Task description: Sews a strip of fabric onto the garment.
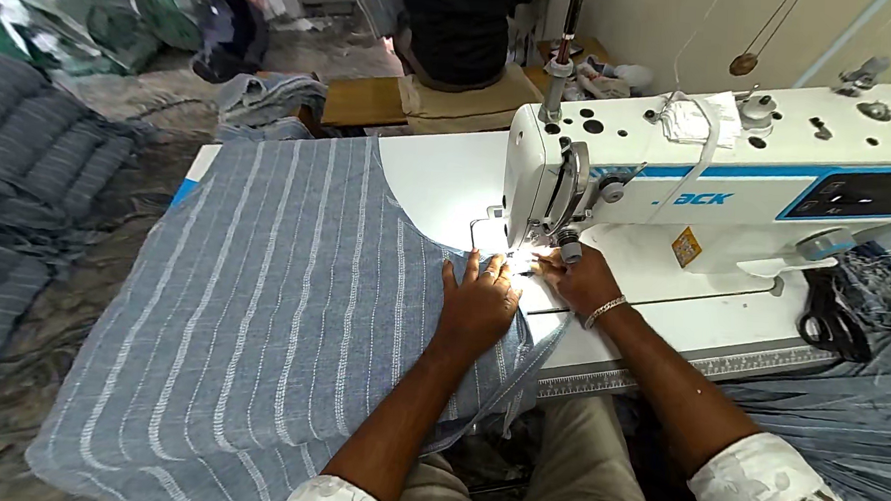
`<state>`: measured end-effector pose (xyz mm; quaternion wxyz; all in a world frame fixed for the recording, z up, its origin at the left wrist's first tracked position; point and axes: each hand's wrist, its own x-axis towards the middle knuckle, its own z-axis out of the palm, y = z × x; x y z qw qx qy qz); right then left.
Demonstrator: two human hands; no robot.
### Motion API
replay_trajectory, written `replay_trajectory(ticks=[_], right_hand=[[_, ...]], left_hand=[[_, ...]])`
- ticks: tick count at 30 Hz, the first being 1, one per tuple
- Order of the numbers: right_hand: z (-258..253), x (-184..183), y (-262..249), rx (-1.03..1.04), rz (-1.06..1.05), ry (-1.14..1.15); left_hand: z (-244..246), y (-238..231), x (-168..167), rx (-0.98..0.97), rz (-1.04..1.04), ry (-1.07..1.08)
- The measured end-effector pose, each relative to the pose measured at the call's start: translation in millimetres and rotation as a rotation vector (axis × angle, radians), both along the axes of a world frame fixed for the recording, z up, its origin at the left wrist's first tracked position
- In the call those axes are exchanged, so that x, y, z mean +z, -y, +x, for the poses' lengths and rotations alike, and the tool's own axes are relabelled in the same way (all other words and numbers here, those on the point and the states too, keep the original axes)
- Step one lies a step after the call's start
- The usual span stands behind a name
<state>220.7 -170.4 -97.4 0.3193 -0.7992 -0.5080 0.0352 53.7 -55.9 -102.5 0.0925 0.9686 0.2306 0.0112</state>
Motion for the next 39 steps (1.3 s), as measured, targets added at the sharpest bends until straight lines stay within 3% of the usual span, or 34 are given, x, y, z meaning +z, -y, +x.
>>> replay_trajectory(ticks=[3, 7, 9, 12, 16, 17, 18, 20, 21, 24, 26, 31, 36, 39], right_hand=[[7.5, -0.8, -6.5, 0.018, -0.061, -0.069], [13.1, -9.3, -11.6, 0.125, -0.14, 0.157], [8.3, -2.5, -10.0, 0.098, -0.221, 0.154], [7.3, 19.8, -1.5, -0.072, -0.122, -0.262], [30.2, 21.0, -0.7, -0.383, 0.525, -1.161], [37.8, 21.7, 3.6, -0.407, 0.608, -1.23], [43.6, 23.0, 9.9, -0.436, 0.59, -1.126], [47.6, 28.2, 31.9, -0.483, 0.314, -0.571], [45.1, 31.7, 47.1, -0.449, 0.168, -0.415], [20.8, 52.3, 97.7, -0.285, -0.144, -0.308], [12.9, 65.3, 137.2, -0.268, -0.21, -0.217], [37.6, 88.9, 203.9, -0.543, -0.182, 0.053], [46.0, 45.8, 202.2, -0.526, -0.315, 0.326], [46.1, 20.6, 199.2, -0.461, -0.472, 0.264]], left_hand=[[-0.4, -0.5, -1.0, 0.001, 0.003, 0.011], [-0.3, -0.8, -2.1, 0.009, 0.006, 0.008], [-0.7, -0.6, -3.1, 0.009, 0.007, 0.0], [-0.4, -0.7, -1.1, 0.004, 0.0, 0.006], [-0.6, 0.1, -1.5, -0.001, -0.013, 0.023], [0.2, 0.1, -1.1, 0.0, -0.01, 0.016], [0.4, -0.1, -0.1, 0.003, -0.007, 0.005], [-0.9, 0.0, 1.2, 0.013, -0.016, -0.003], [-1.2, 0.7, 0.9, 0.015, -0.018, 0.001], [1.3, -1.1, 1.6, 0.012, -0.012, 0.014], [0.9, -1.7, -1.9, 0.008, -0.012, 0.02], [1.0, -1.6, -2.9, 0.003, -0.005, 0.02], [2.7, -3.2, -1.6, 0.002, -0.004, 0.021], [3.6, -2.5, 0.5, -0.001, -0.011, 0.007]])
